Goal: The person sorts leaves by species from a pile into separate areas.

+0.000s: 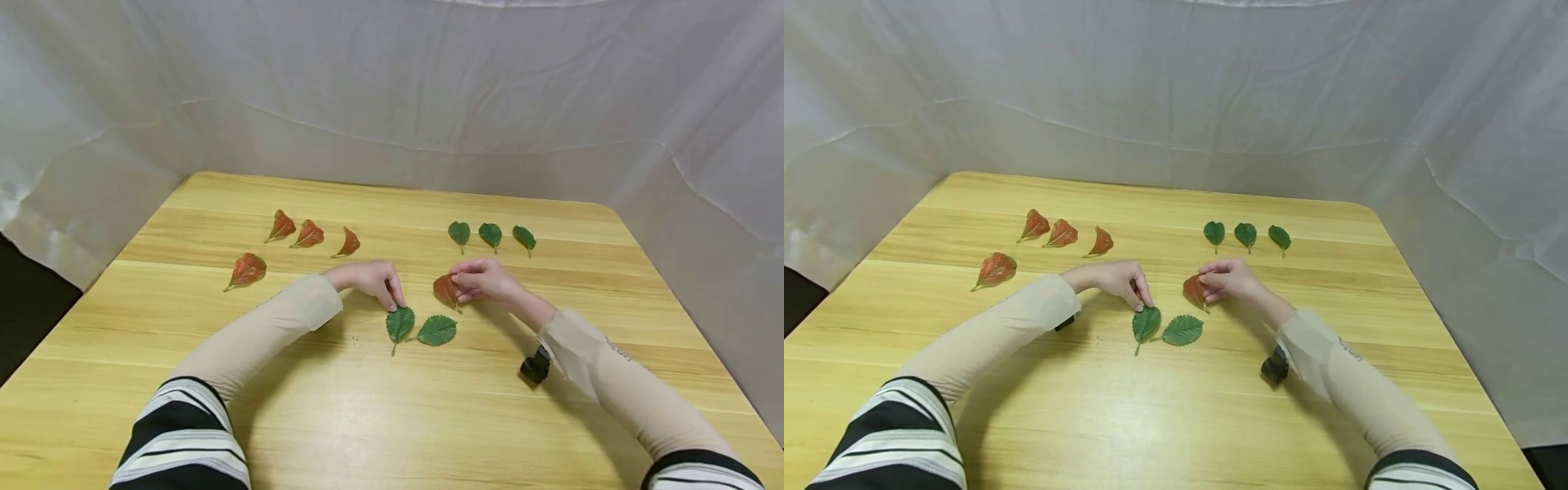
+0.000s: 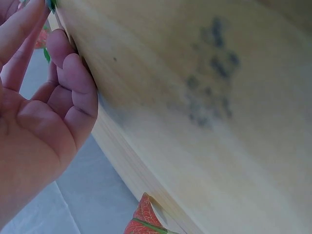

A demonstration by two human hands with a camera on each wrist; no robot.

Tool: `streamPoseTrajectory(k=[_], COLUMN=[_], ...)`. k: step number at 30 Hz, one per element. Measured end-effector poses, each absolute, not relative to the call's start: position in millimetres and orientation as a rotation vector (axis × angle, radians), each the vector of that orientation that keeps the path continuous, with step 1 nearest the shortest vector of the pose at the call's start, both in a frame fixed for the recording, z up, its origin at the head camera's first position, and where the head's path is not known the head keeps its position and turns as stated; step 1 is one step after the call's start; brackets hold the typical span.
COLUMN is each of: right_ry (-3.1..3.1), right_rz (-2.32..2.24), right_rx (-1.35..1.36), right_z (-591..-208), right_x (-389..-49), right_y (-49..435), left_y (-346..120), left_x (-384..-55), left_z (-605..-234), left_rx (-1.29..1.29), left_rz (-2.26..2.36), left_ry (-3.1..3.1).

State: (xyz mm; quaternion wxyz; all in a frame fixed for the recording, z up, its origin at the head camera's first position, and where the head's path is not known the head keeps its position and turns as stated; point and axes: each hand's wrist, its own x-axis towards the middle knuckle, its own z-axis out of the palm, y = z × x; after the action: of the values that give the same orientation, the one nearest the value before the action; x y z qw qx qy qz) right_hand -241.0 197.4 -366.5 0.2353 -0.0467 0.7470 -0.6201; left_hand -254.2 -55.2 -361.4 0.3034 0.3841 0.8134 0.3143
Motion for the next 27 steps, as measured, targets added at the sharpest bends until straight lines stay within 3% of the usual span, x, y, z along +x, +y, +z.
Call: streamPoseTrajectory(k=[11, 27], right_ry=[2.477, 2.278], right_rz=[-1.672, -1.444], right_rx=[-0.329, -0.661], right_z=[-358.5, -365.1], right_x=[-224.0, -198.6], right_y=[194.3, 187.6], left_y=[-55.3, -55.8], left_x=[-253.1, -254.3], left_z=[-360.9, -362.9], left_rx=[0.985, 0.974], left_rz=[0.841, 0.851], left_ry=[2.155, 2.158])
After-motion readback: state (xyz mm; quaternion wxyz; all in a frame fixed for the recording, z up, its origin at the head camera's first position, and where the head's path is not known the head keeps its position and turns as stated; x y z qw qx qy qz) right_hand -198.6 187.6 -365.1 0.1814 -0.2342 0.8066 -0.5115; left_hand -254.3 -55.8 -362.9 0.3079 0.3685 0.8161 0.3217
